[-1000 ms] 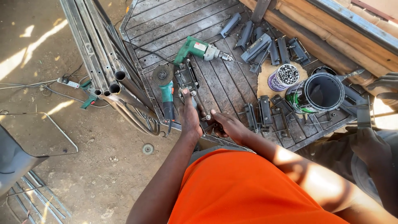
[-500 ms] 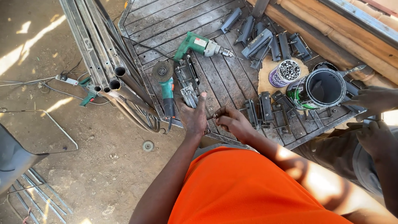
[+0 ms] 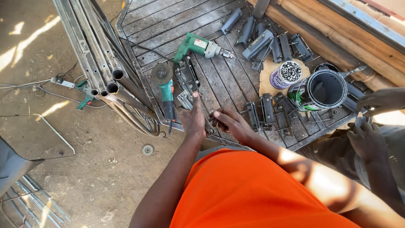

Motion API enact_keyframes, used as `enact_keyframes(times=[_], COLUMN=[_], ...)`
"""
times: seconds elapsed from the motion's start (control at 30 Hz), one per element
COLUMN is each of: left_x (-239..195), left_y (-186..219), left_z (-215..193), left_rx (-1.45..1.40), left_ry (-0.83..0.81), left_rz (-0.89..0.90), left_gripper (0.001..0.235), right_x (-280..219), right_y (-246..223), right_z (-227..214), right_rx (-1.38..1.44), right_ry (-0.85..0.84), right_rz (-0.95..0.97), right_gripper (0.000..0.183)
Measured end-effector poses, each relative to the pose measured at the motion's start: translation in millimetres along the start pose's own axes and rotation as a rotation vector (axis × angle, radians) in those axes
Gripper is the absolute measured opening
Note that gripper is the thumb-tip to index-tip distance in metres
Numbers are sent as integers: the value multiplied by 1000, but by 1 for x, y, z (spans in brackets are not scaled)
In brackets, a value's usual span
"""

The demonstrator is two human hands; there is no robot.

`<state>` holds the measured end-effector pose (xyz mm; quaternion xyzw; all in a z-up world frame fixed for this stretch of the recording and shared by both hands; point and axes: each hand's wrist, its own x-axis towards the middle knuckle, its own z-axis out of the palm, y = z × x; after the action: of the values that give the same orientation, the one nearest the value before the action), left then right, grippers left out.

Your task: Manually inspecting and assembling small metal brackets and components on a workbench in a fabrication shop.

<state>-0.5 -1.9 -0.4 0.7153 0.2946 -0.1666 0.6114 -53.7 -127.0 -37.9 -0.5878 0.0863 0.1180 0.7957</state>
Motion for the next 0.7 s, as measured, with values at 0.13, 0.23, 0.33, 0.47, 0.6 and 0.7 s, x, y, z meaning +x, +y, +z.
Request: enact_keyframes(times=[0.13, 0.23, 0.33, 0.47, 0.6, 0.7], left_x=[3, 0, -3, 25, 2, 6], left_y=[-3, 8, 11, -25, 12, 9], left_z=[6, 3, 2, 12, 0, 5], left_rx=[-56, -72, -61, -118, -61, -89], left_ry=[-6, -9, -8, -16, 4, -8], left_rz=[-9, -44, -31, -9, 9, 37], left_gripper=[106, 110, 111, 110, 108, 111], right_x=[16, 8, 12, 13, 13, 16], right_y=[35, 32, 30, 28, 45, 9], right_z=[-18, -25, -28, -21, -43, -12], right_rx=[-36, -19, -53, -55, -16, 25], right_ry=[-21, -36, -81, -113, -81, -66], right_rz=[-36, -83, -114, -131, -80, -79], right_gripper=[26, 23, 34, 28, 27, 34])
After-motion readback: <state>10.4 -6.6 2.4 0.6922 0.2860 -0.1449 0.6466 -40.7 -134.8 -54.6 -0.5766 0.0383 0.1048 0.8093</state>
